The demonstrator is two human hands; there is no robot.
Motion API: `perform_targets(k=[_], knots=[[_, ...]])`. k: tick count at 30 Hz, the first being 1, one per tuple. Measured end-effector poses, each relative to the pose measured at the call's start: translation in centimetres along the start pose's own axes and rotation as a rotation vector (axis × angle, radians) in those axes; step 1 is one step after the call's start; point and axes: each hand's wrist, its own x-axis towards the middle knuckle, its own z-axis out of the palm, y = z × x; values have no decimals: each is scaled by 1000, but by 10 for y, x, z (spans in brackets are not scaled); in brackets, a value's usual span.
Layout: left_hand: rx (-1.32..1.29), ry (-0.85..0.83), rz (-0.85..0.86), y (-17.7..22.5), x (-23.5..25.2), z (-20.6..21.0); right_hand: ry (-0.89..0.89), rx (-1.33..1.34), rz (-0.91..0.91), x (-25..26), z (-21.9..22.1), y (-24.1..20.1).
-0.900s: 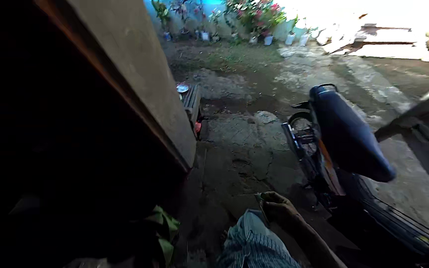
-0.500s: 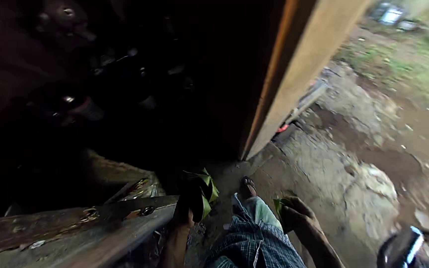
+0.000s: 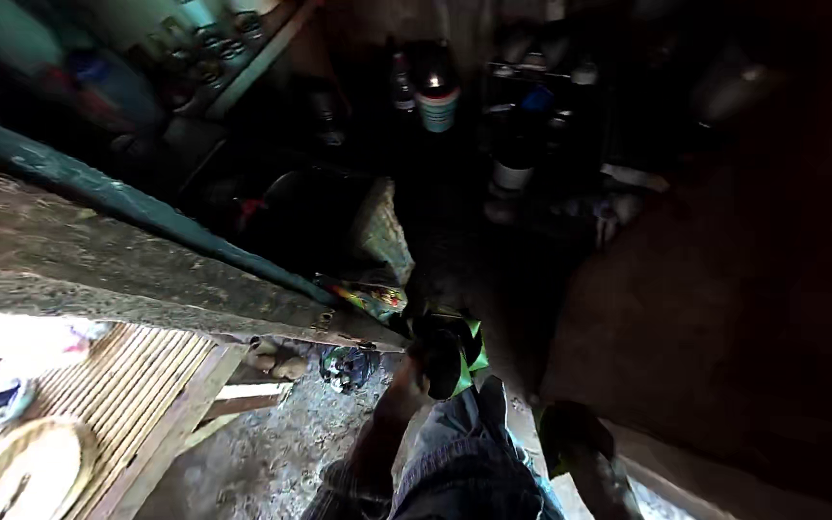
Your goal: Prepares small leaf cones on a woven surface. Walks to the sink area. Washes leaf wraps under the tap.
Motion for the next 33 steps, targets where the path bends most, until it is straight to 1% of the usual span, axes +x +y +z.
perform_targets(k=[1,3,4,6,7,8,11,12,14,18,21,22,24,25,27,29,31,33], knots=[[-2,-25,7,6,15,1,36,-13,-12,25,8,-5],[-121,-149,41,23,51,12,159,-87,-31,78,27,-28],[-171,-203,51,30,61,16,205,-191,-36,100,34,-40],[-199,-217,82,45,81,23,199,-424,-124,142,53,-72],[-224,-225,97,54,91,28,177,-488,-193,166,67,-89],[-264,-228,98,64,100,33,119,-519,-236,187,81,-106],[-408,-219,45,89,125,45,-90,-528,-308,241,136,-140],[-414,-208,67,98,135,48,-152,-515,-310,258,157,-147],[-426,-166,165,113,159,49,-288,-498,-274,288,202,-160],[-465,61,375,139,213,42,-628,-471,-216,347,274,-187],[-509,296,547,162,248,43,-928,-490,-164,411,304,-189],[-554,373,588,172,261,45,-1027,-521,-140,433,316,-197],[-650,518,650,190,278,48,-1237,-573,-72,465,343,-228],[-693,584,675,197,284,49,-1350,-599,-74,482,356,-241],[-747,719,712,209,295,46,-1532,-681,-167,512,396,-256],[-795,850,714,212,306,39,-1579,-765,-345,529,448,-265],[-817,978,662,210,320,21,-1606,-740,-571,527,511,-275],[-841,1081,584,210,336,3,-1661,-710,-713,512,575,-280]])
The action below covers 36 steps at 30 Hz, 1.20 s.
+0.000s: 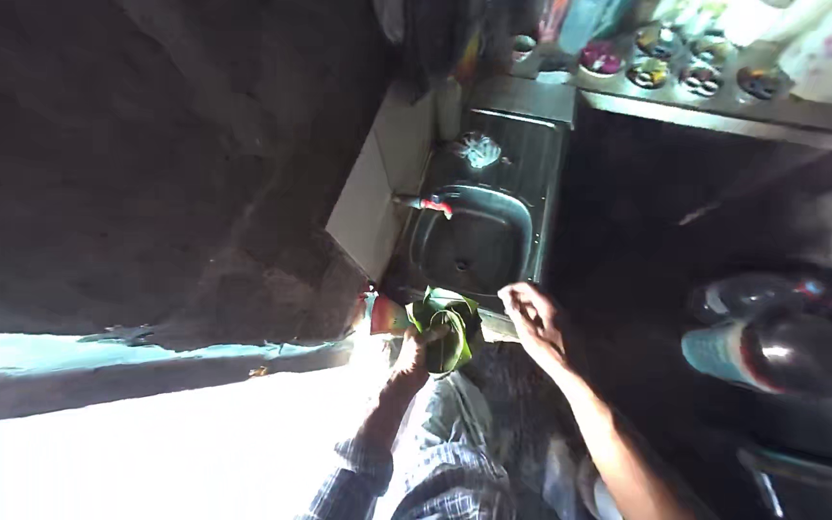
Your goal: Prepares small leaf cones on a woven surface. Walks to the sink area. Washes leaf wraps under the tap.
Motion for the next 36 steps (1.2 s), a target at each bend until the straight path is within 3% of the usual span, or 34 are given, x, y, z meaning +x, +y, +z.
perform_targets(k=[5,8,12,16,18,21,23,26,29,31,33,36], knots=[[-39,58,-7,-12,71,12,-168,-78,-56,159,28,-12],[-68,73,27,-11,116,29,-121,-157,-60,245,69,14],[-50,137,-33,-26,175,44,-141,25,-63,305,106,27],[22,180,-20,-29,219,51,-68,716,222,328,112,67],[30,239,15,-34,246,52,-107,673,340,317,104,101],[121,319,17,-43,266,54,-403,561,356,283,98,142],[275,396,43,-60,265,53,-582,572,387,276,109,154],[290,524,7,-62,265,68,-758,550,525,278,116,162],[341,739,-16,-42,258,96,-875,438,573,299,125,169],[383,809,4,-47,260,113,-1002,347,514,303,113,170],[471,966,128,-64,293,109,-1142,345,387,314,103,165],[370,1029,146,-54,299,117,-1167,352,314,328,97,157]])
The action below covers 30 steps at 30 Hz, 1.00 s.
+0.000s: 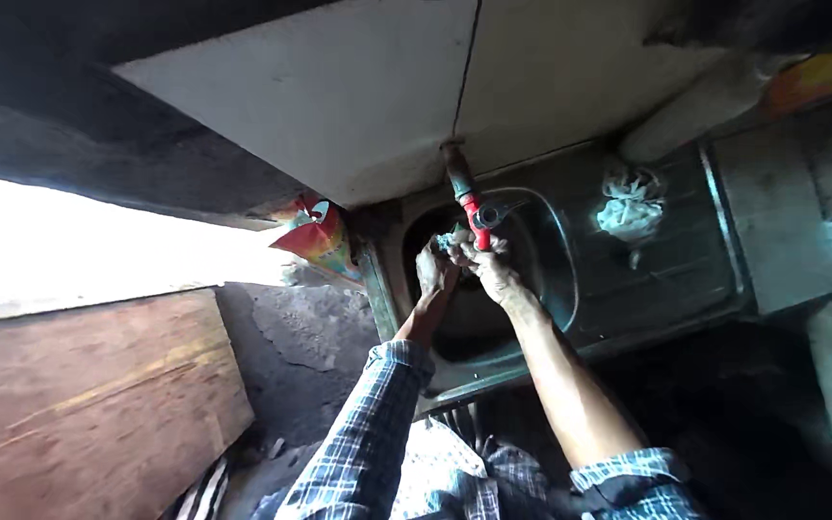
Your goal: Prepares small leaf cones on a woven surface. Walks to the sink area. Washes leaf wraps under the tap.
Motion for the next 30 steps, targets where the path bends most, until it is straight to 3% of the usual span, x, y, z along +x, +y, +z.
perform_targets(k=[2,4,6,8,9,12,16,19,21,23,25,28,30], knots=[[-219,-130,-182,21,-22,-21,11,-130,28,-1,1,-6],[-453,-208,-313,21,-27,-27,119,-435,28,-2,6,-9],[-676,-227,-314,-12,-8,-7,259,-780,-70,-3,5,-4],[-768,-237,-294,-28,3,4,338,-945,-162,-4,8,-2],[-764,-236,-282,-30,5,4,324,-952,-126,-4,12,-4],[-671,-211,-268,-26,6,0,213,-873,75,2,14,-4],[-426,-324,-211,1,-11,-29,313,-1124,-23,-3,27,-13],[-565,-372,-53,-16,5,-15,392,-1191,-103,0,22,-9],[-575,-369,-68,-21,8,-14,338,-1109,-90,9,8,2],[-323,-280,-191,-14,-6,-32,242,-860,-66,23,-14,20],[-38,-229,-281,-14,-16,-48,265,-750,9,29,-28,37],[202,-235,-264,-22,-21,-55,338,-853,263,43,-40,77],[240,-208,-173,-27,-26,-55,319,-977,290,42,-43,109]])
